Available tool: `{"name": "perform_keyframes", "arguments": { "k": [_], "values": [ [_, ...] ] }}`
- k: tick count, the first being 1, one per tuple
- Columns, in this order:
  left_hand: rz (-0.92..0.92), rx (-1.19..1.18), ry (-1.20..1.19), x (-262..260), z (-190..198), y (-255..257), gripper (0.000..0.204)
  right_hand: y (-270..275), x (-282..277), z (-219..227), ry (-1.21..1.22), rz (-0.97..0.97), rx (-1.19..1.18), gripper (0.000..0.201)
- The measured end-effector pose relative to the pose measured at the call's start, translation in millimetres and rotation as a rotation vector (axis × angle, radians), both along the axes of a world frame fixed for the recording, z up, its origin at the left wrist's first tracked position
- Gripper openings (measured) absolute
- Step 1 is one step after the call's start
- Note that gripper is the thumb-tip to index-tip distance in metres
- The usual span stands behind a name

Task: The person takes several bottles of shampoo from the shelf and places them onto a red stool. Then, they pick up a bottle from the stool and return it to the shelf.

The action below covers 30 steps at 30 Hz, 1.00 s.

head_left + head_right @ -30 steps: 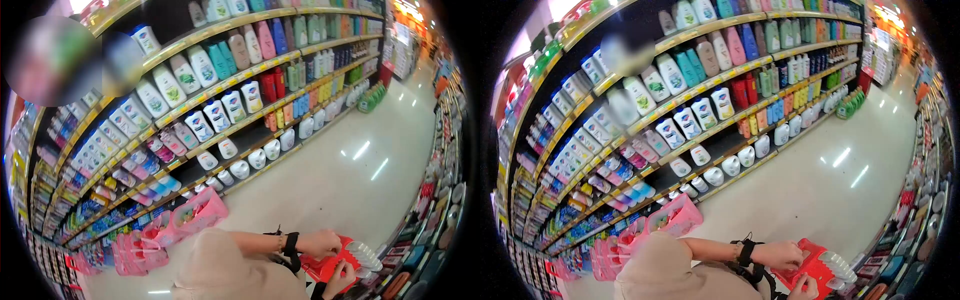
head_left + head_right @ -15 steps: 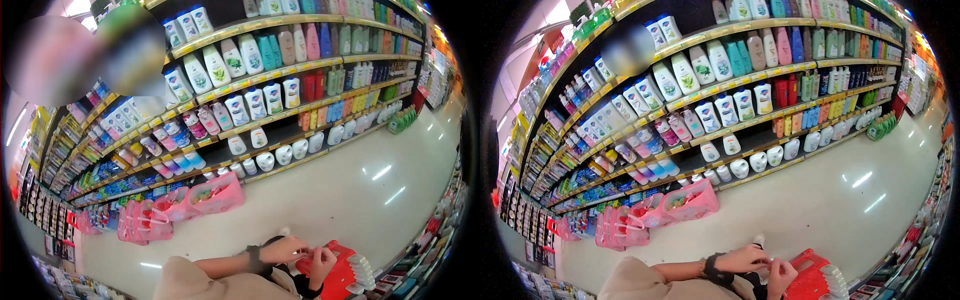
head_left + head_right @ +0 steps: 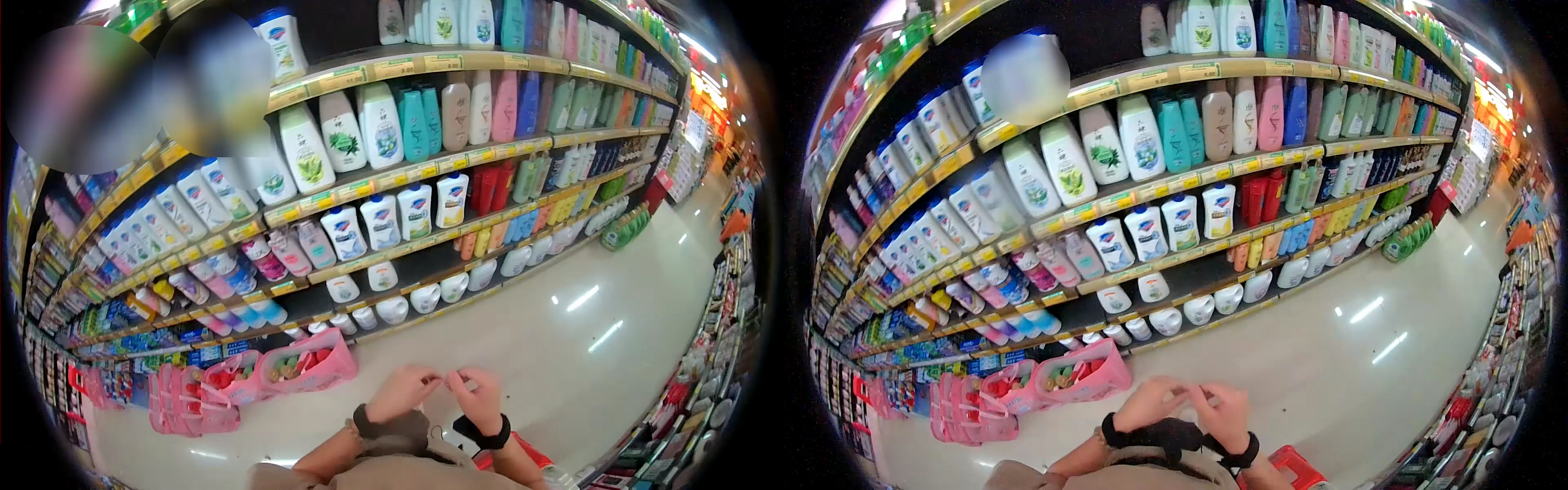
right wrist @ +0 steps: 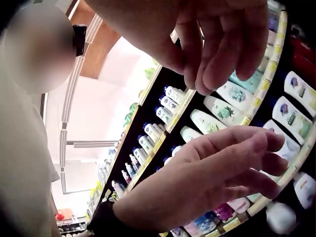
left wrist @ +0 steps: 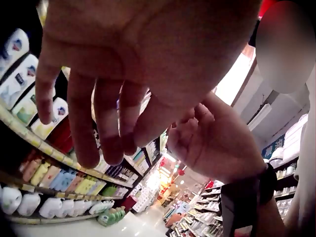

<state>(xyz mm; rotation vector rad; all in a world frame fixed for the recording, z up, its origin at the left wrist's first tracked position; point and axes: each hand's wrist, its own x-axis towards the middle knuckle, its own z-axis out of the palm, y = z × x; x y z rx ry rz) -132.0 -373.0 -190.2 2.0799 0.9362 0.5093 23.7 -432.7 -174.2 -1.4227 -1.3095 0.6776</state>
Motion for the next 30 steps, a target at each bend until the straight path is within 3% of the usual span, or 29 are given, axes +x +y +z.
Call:
{"name": "perform_keyframes", "arguments": {
  "k": [7,13,15,17,21,23,25,30],
  "values": [
    [-0.078,0.153,-0.131,22.1,40.4,111.7,0.013,91.0,30.9,46.2,0.053,-0.076,0.171,0.008],
    [-0.108,0.202,-0.143,45.5,85.7,191.6,0.014,177.6,84.8,72.8,-0.113,-0.021,0.319,0.003],
    [-0.16,0.134,-0.209,54.6,122.7,219.6,0.016,213.4,106.5,88.1,-0.14,0.001,0.433,0.005],
    [-0.203,0.336,-0.176,61.7,170.0,246.1,0.019,245.4,130.2,106.6,-0.169,0.033,0.468,0.009],
    [-0.023,0.545,-0.161,78.3,289.5,291.0,0.018,304.7,174.0,154.2,-0.259,0.107,0.584,0.016],
    [0.039,0.46,-0.203,96.9,341.1,332.3,0.017,329.0,189.2,176.1,-0.147,0.169,0.489,0.018],
    [0.076,0.653,-0.012,110.6,375.9,382.1,0.017,361.8,201.8,191.4,-0.251,0.216,0.697,0.02],
    [0.223,1.063,0.399,99.4,438.7,514.3,0.023,411.7,217.2,203.0,-0.184,0.326,0.691,0.02]
  ]
}}
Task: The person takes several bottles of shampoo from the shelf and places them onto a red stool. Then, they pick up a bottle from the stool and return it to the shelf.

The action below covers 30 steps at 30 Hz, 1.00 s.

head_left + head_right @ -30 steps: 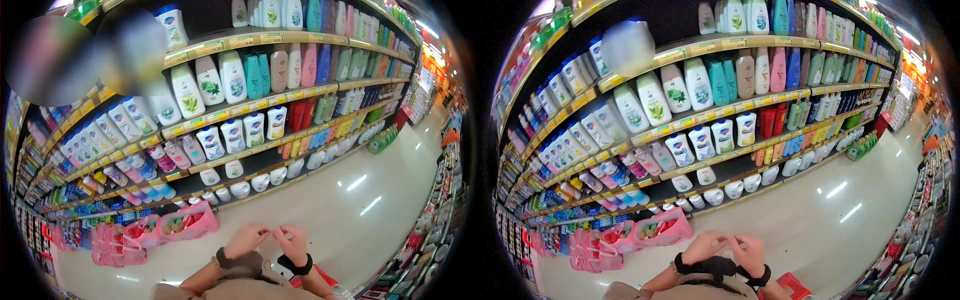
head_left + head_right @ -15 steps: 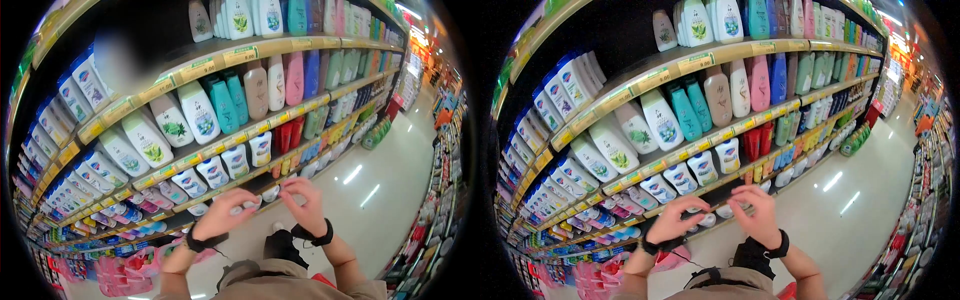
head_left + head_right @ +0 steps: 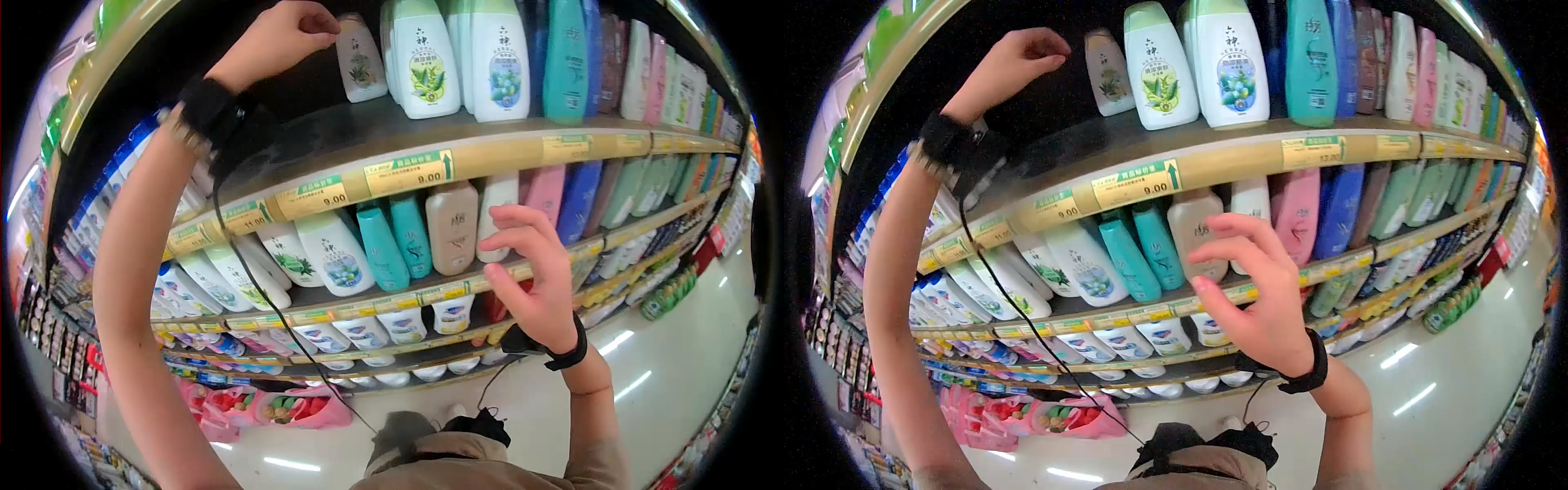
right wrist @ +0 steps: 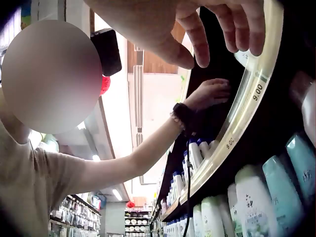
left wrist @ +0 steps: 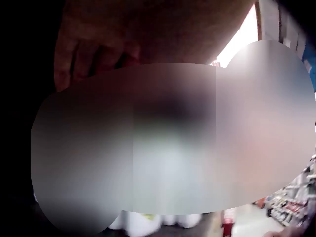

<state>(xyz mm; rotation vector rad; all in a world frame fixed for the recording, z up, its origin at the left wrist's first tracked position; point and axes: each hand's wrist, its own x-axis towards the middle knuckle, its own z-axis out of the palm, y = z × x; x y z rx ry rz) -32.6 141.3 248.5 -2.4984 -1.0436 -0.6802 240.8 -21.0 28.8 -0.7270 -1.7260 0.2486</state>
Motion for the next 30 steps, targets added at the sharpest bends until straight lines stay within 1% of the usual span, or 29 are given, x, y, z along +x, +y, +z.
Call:
{"name": "perform_keyframes", "arguments": {
  "k": [1,4,7,8,12,14,17,18,20,23,24,26,29,30],
  "values": [
    [0.077,0.043,0.057,-0.5,6.3,18.0,0.025,7.3,1.9,-2.3,0.035,0.004,-0.012,0.02],
    [0.197,0.283,0.269,-2.2,13.9,76.1,0.032,23.4,7.7,-16.0,0.13,0.011,-0.021,0.018],
    [0.265,0.388,0.38,15.6,13.4,103.4,0.039,27.0,15.6,-22.8,0.064,-0.04,-0.03,0.018],
    [0.308,0.389,0.406,19.5,12.3,108.8,0.042,29.1,18.5,-25.3,0.056,-0.057,-0.038,0.018],
    [0.278,0.257,0.22,26.8,-0.6,135.5,0.043,31.8,23.5,-28.5,0.06,-0.138,-0.043,0.018],
    [0.237,0.192,0.119,22.8,3.0,155.9,0.045,30.7,25.1,-29.6,0.073,-0.161,-0.039,0.018],
    [0.176,0.128,-0.02,12.2,12.2,179.1,0.056,27.7,24.9,-28.9,0.052,-0.198,-0.027,0.018],
    [0.148,0.098,-0.077,11.0,10.7,186.1,0.053,26.7,24.5,-29.1,0.038,-0.211,-0.02,0.018],
    [0.095,0.041,-0.19,15.2,8.9,182.8,0.049,25.0,23.1,-30.9,0.027,-0.23,-0.025,0.018],
    [0.004,-0.12,-0.188,-3.3,23.9,191.5,0.049,23.9,18.6,-31.0,0.006,-0.25,-0.027,0.017],
    [0.027,-0.09,-0.236,-8.9,23.6,194.4,0.049,23.6,18.0,-30.3,-0.002,-0.257,-0.026,0.017],
    [0.073,-0.033,-0.327,-8.7,19.3,172.7,0.051,22.9,17.7,-30.2,-0.006,-0.256,-0.035,0.016],
    [0.158,-0.01,-0.254,-30.2,29.4,173.5,0.06,21.3,17.4,-31.7,-0.011,-0.272,-0.047,0.016],
    [0.151,-0.037,-0.249,-33.6,28.3,176.5,0.061,21.4,17.5,-31.8,-0.016,-0.279,-0.05,0.016]
  ]
}}
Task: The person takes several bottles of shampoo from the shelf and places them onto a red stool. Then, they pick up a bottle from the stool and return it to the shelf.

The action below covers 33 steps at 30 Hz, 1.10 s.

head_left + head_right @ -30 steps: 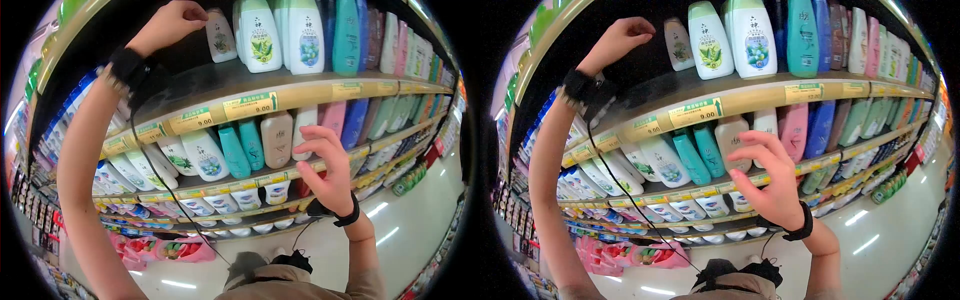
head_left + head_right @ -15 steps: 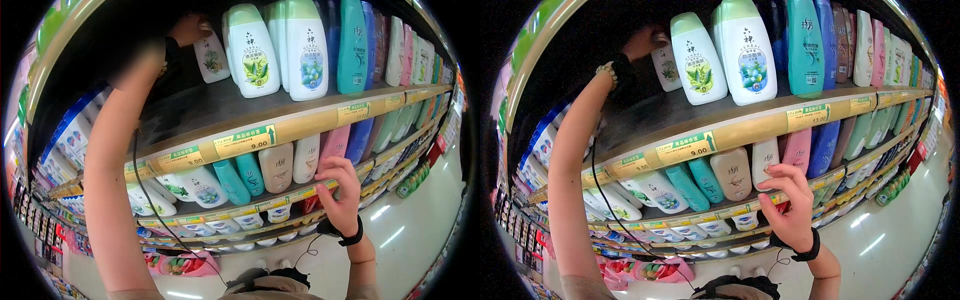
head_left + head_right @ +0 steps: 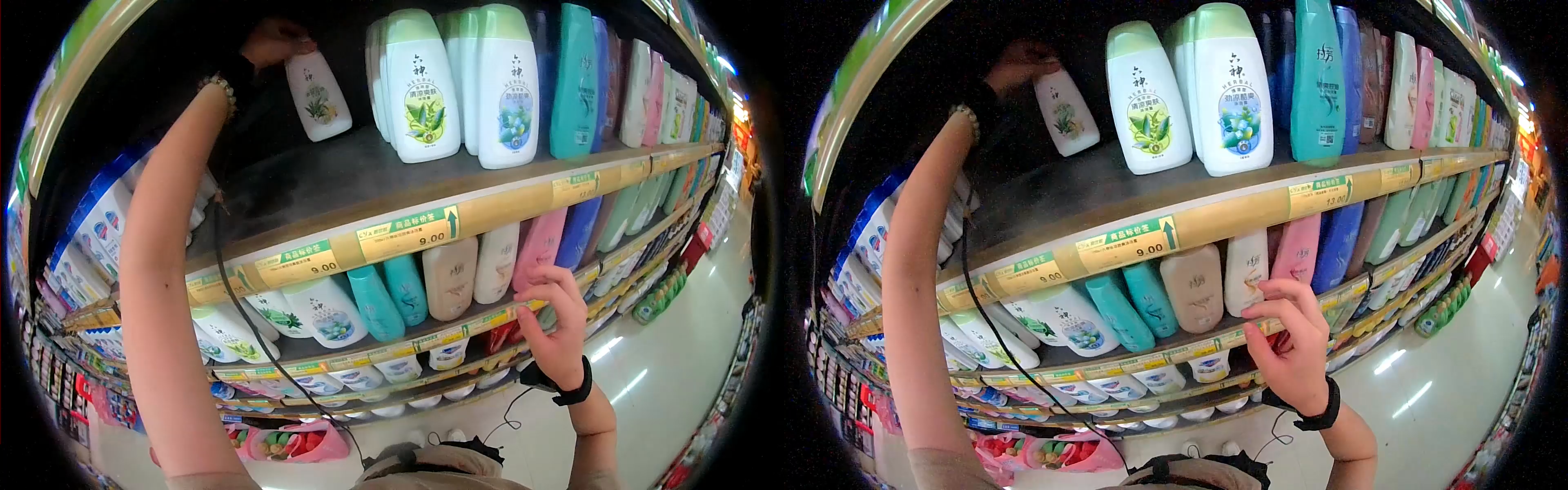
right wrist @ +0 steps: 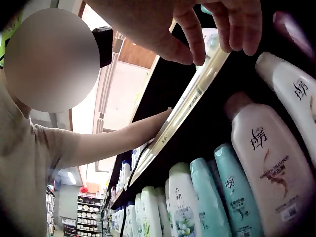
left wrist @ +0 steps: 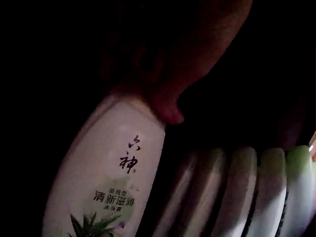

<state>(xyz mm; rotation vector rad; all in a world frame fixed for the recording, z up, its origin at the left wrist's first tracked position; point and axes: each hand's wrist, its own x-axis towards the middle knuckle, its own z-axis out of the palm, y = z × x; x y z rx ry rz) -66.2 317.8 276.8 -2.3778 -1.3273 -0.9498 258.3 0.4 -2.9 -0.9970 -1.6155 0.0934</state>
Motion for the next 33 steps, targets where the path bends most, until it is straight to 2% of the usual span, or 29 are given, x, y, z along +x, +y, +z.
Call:
{"name": "perform_keyframes", "arguments": {
  "k": [5,14,17,20,26,29,32,33],
  "values": [
    [-0.05,-0.055,-0.013,-2.8,-8.0,7.4,0.059,3.3,-6.4,-1.8,-0.035,0.006,0.005,0.015],
    [0.114,0.165,0.262,13.7,-5.0,-9.1,0.045,0.9,-3.0,-0.8,-0.04,-0.008,0.011,0.015],
    [0.09,0.117,0.211,15.3,-6.1,-11.7,0.043,-0.7,-0.8,1.9,-0.05,-0.016,0.033,0.014],
    [-0.057,0.019,0.264,11.3,2.1,-17.4,0.04,-1.4,1.9,3.2,-0.078,-0.027,0.067,0.014],
    [-0.021,0.08,0.242,13.7,-7.3,-24.2,0.046,-6.3,-1.3,1.0,-0.048,-0.019,0.045,0.014],
    [0.09,0.147,0.254,20.4,-13.0,-35.4,0.051,-7.2,1.4,1.8,-0.056,-0.025,0.05,0.015],
    [0.112,0.196,0.446,19.2,-5.1,-32.3,0.045,-8.2,2.5,13.9,-0.095,-0.06,0.08,0.016],
    [0.128,0.21,0.405,22.2,-5.1,-30.1,0.042,-8.6,3.0,20.1,-0.114,-0.078,0.092,0.017]
  ]
}}
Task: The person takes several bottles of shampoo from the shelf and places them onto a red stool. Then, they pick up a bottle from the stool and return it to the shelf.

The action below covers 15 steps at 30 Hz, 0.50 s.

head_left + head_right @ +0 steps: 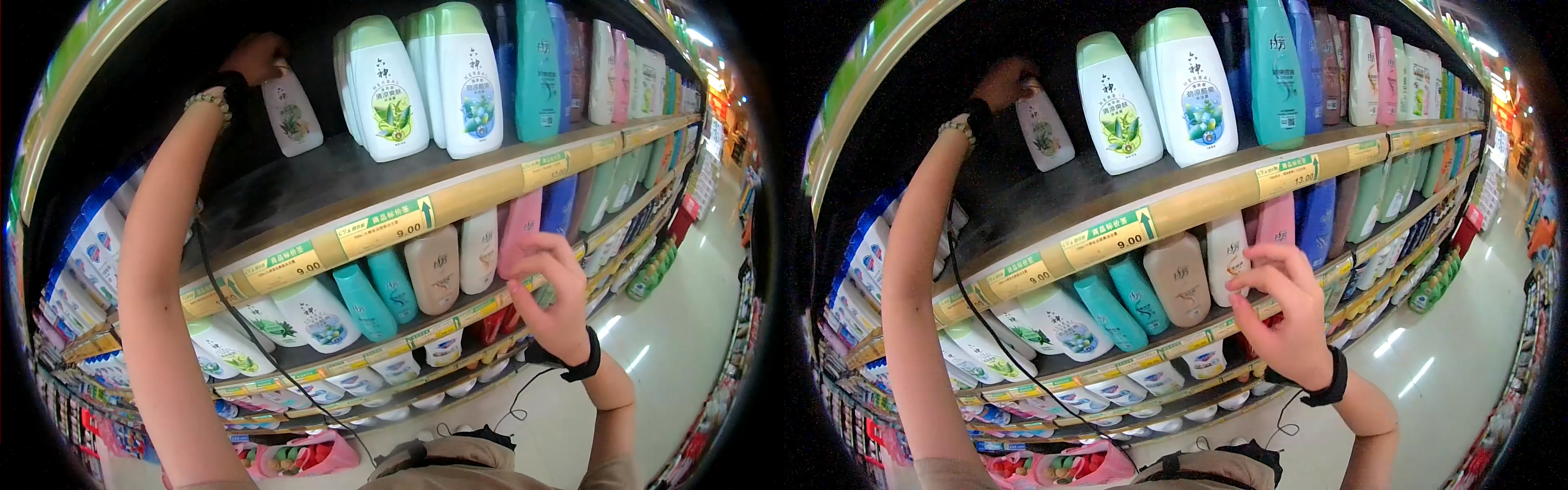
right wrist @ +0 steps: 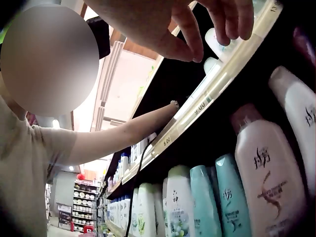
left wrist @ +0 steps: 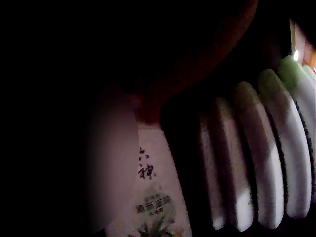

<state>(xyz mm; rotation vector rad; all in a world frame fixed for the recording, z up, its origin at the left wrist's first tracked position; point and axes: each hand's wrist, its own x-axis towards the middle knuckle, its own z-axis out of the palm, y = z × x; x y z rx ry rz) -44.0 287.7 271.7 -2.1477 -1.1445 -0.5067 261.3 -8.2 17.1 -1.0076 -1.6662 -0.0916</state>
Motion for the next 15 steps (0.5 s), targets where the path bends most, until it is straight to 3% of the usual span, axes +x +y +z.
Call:
{"name": "perform_keyframes", "arguments": {
  "k": [2,5,7,11,14,15],
  "values": [
    [0.016,0.039,-0.085,22.1,-1.0,-9.5,0.04,3.3,1.8,12.0,-0.015,-0.018,0.053,0.018],
    [-0.297,-0.147,-0.373,46.3,-1.1,-18.8,0.052,13.5,0.2,43.1,-0.065,-0.05,0.225,0.024],
    [-0.386,-0.33,-0.459,54.0,-3.0,-15.6,0.066,25.5,-2.1,68.3,-0.099,-0.043,0.323,0.03],
    [-0.464,-0.578,-0.736,69.9,-14.0,-17.1,0.078,56.5,-32.7,113.6,0.072,0.276,0.293,0.041],
    [-0.659,-0.268,-0.633,75.5,-25.1,5.1,0.074,87.3,-57.9,144.3,0.043,0.312,0.269,0.053],
    [-0.641,-0.372,-0.626,72.2,-22.3,8.9,0.074,94.4,-64.4,154.0,0.018,0.284,0.226,0.058]
  ]
}}
